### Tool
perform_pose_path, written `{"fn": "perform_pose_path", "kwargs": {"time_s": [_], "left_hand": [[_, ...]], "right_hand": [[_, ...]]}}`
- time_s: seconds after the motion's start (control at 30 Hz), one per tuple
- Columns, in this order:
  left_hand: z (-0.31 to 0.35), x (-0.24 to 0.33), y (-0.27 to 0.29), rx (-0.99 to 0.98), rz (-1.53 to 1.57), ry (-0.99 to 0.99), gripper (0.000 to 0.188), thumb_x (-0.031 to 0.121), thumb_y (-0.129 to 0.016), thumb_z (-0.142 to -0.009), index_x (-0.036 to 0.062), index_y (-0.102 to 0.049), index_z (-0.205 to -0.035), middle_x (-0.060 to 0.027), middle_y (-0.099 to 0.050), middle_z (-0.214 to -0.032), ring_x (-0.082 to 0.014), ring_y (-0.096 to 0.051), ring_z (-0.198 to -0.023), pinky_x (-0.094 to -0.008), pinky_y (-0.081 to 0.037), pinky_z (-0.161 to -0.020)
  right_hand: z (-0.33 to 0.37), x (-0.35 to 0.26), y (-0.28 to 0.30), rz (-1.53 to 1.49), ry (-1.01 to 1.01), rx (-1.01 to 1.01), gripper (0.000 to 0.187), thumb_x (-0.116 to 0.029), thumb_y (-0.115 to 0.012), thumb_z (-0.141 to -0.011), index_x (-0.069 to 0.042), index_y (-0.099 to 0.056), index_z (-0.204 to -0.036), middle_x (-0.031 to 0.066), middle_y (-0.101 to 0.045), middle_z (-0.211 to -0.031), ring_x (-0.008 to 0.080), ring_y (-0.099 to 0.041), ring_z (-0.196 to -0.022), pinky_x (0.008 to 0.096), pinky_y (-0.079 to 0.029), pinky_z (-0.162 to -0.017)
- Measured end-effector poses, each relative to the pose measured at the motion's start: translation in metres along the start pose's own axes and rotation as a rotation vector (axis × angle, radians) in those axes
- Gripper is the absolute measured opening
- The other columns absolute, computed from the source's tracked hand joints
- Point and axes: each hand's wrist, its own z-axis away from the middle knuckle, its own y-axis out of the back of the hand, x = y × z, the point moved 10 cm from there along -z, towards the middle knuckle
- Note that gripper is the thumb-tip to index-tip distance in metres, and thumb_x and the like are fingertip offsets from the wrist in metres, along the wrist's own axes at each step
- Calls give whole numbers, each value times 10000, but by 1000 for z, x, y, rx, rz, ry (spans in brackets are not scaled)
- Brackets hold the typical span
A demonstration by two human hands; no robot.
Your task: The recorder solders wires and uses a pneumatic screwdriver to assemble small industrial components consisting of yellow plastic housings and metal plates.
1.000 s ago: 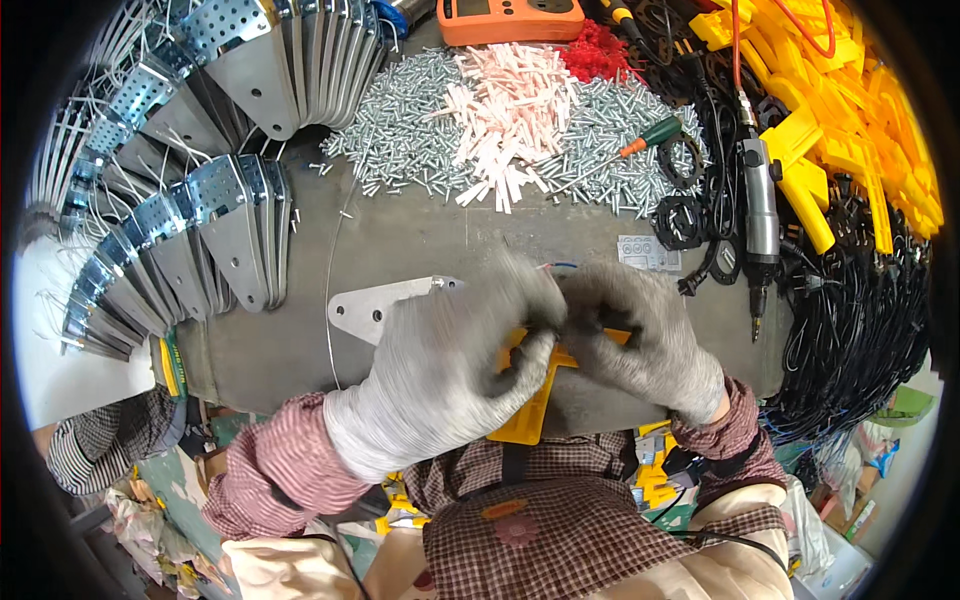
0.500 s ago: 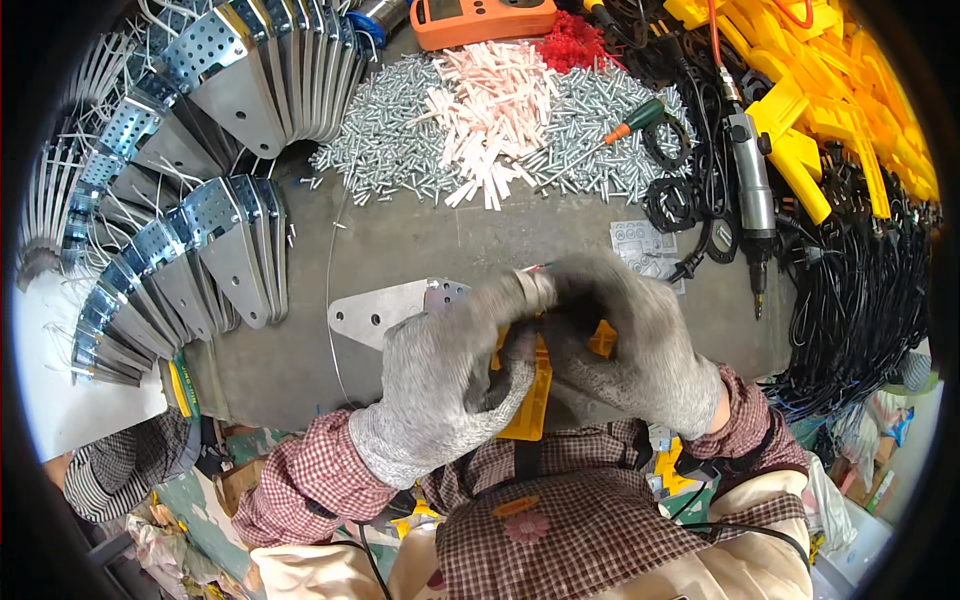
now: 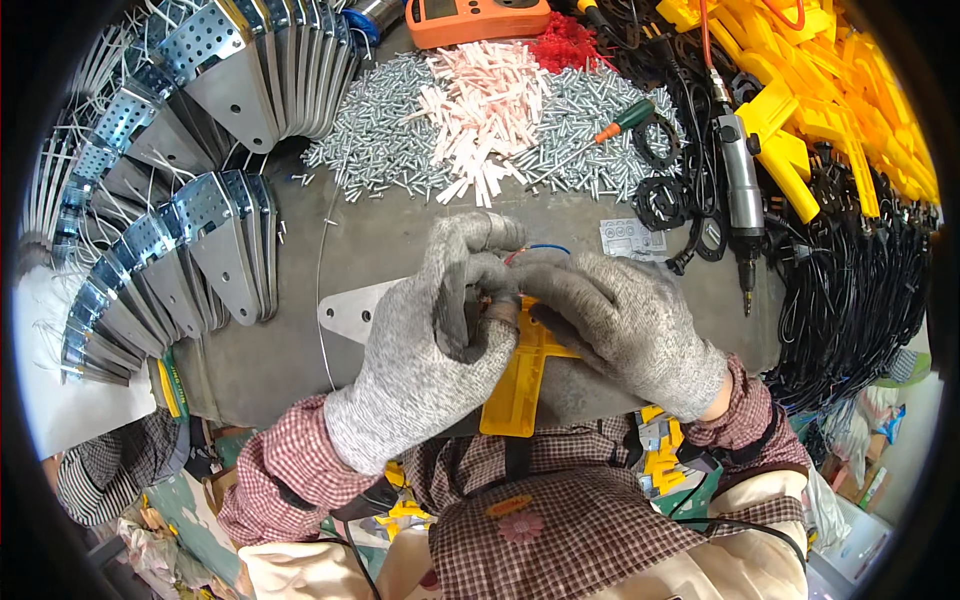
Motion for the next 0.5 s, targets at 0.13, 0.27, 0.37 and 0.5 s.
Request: {"fn": "perform_pose_path", "kwargs": {"time_s": [0.13, 0.27, 0.37, 0.5], "left_hand": [[0, -7, 2, 5, 124, 56, 150, -13, -646, -889, 49, -625, -1023, -136, -555, -1245, -241, -633, -1070, -336, -549, -862], [11, 19, -8, -216, -501, -11, 285, 17, -639, -861, 112, -661, -1128, -115, -635, -1121, -238, -630, -1027, -358, -522, -869], [42, 34, 56, -23, -744, -198, 392, 1, -641, -795, 161, -658, -1153, -75, -609, -1165, -292, -583, -1102, -469, -444, -954], [134, -29, 52, -683, -1520, -315, 351, 146, -595, -805, 114, -623, -1153, -91, -607, -1220, -310, -563, -1205, -475, -428, -1068]], "right_hand": [[-2, 11, -6, -219, -12, -13, 322, -151, -701, -886, -97, -655, -1200, 90, -681, -936, 253, -681, -802, 364, -547, -692], [-3, 43, -35, -652, -397, -237, 297, -109, -765, -856, -40, -655, -1123, 45, -689, -1003, 134, -635, -825, 293, -512, -709], [2, 46, -26, -876, -424, -278, 484, -160, -781, -839, -32, -610, -1273, 9, -606, -863, 99, -595, -786, 250, -476, -681], [-19, 71, 54, -716, -235, 2, 694, -273, -756, -843, 10, -490, -1419, 137, -566, -1062, 234, -578, -990, 317, -466, -860]]}}
